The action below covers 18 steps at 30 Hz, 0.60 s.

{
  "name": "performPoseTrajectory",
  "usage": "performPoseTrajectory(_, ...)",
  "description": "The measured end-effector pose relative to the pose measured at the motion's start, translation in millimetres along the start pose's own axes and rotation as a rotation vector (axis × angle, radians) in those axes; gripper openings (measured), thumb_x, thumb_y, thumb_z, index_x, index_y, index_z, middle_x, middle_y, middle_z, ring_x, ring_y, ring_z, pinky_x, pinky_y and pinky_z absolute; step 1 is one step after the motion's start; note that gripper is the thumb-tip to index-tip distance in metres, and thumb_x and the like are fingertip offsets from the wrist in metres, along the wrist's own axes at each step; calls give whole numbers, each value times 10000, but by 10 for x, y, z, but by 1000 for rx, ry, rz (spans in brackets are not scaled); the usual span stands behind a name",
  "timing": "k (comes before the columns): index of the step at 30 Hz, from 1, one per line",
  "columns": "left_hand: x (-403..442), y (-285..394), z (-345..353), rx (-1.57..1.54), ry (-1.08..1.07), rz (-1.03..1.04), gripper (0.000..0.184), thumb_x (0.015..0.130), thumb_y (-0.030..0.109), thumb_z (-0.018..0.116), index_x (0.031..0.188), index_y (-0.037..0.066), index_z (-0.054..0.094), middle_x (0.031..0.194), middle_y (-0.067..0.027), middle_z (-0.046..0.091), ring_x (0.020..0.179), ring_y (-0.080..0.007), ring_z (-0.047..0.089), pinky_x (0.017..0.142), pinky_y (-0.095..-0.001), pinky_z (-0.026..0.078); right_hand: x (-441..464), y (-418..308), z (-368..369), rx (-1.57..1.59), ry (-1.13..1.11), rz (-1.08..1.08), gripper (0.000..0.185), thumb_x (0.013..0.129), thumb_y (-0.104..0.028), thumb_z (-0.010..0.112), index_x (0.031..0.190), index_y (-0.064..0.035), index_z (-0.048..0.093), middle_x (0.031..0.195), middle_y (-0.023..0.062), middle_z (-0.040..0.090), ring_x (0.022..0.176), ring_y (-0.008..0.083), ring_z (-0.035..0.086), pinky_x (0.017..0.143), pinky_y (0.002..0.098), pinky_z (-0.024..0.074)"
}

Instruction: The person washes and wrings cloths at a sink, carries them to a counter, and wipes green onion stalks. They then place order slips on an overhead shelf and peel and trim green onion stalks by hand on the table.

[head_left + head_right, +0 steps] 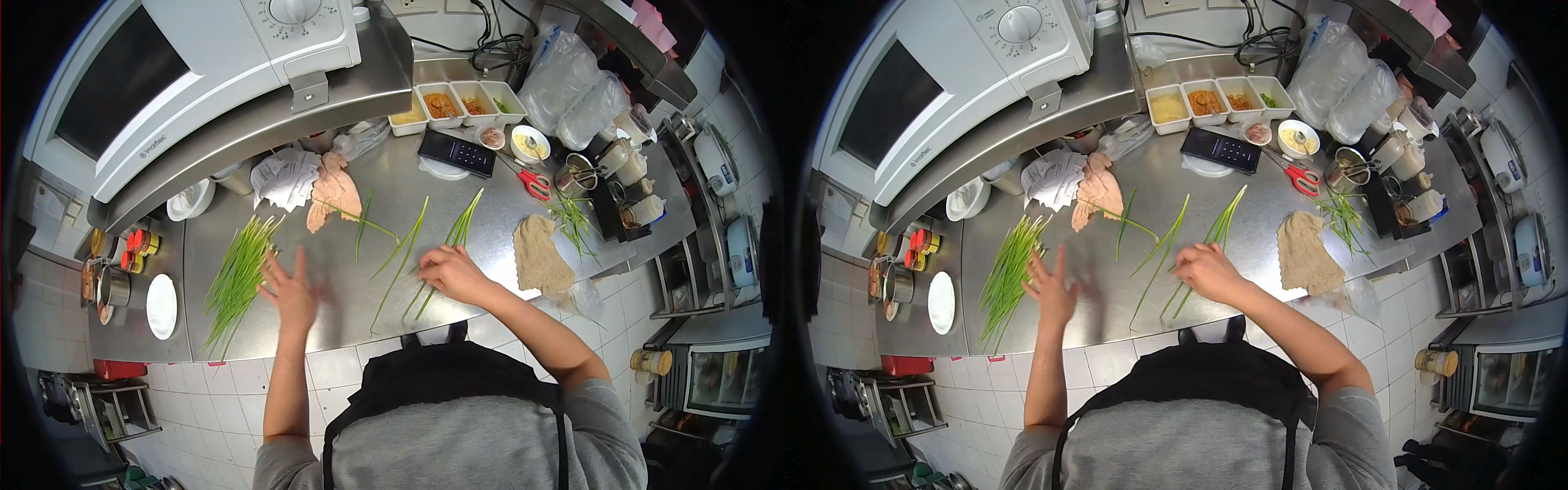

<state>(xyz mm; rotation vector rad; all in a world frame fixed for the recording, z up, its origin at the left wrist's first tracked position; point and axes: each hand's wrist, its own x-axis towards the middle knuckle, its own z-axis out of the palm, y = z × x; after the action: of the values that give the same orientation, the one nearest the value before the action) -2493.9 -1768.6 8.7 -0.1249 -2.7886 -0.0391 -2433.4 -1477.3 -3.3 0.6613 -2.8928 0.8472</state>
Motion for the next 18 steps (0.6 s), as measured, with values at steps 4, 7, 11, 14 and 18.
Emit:
performPoseTrajectory(4, -401, 661, 1, -477, -190, 364, 427, 684, 282, 724, 1088, 185, 625, 1197, -36, 509, 1145, -227, 426, 950, -535, 213, -153, 72, 100, -41, -15, -128, 183, 705, -168, 678, 886, -137, 691, 877, -3, 534, 910, 169, 495, 873, 375, 314)
performPoseTrajectory(7, -711, 1034, 181, -635, -267, 341, 306, 686, 263, 725, 969, 160, 671, 993, 0, 551, 990, -188, 487, 878, -445, 250, -165, 167, 200, -47, 3, -171, 155, 708, -209, 681, 846, -139, 686, 854, -21, 529, 889, 164, 501, 862, 370, 314)
performPoseTrajectory(11, -856, 1182, 293, -663, -172, 304, 169, 706, 222, 706, 848, 133, 681, 863, 8, 549, 863, -183, 503, 795, -413, 273, -178, 245, 276, -17, 29, -238, 85, 711, -181, 655, 781, -135, 668, 834, -19, 526, 882, 160, 497, 865, 370, 316)
performPoseTrajectory(14, -883, 1265, 309, -611, -97, 286, 102, 720, 187, 690, 789, 119, 658, 825, 10, 551, 828, -187, 505, 769, -406, 276, -159, 271, 301, -10, 33, -291, 61, 744, -155, 607, 766, -107, 637, 841, -2, 525, 885, 173, 493, 865, 380, 319)
performPoseTrajectory(18, -934, 1369, 335, -522, -27, 243, 71, 742, 150, 663, 771, 102, 620, 812, 6, 557, 824, -191, 507, 747, -399, 276, -146, 345, 406, 44, 39, -324, 72, 786, -143, 572, 810, -87, 611, 852, 9, 523, 889, 192, 488, 858, 387, 322)
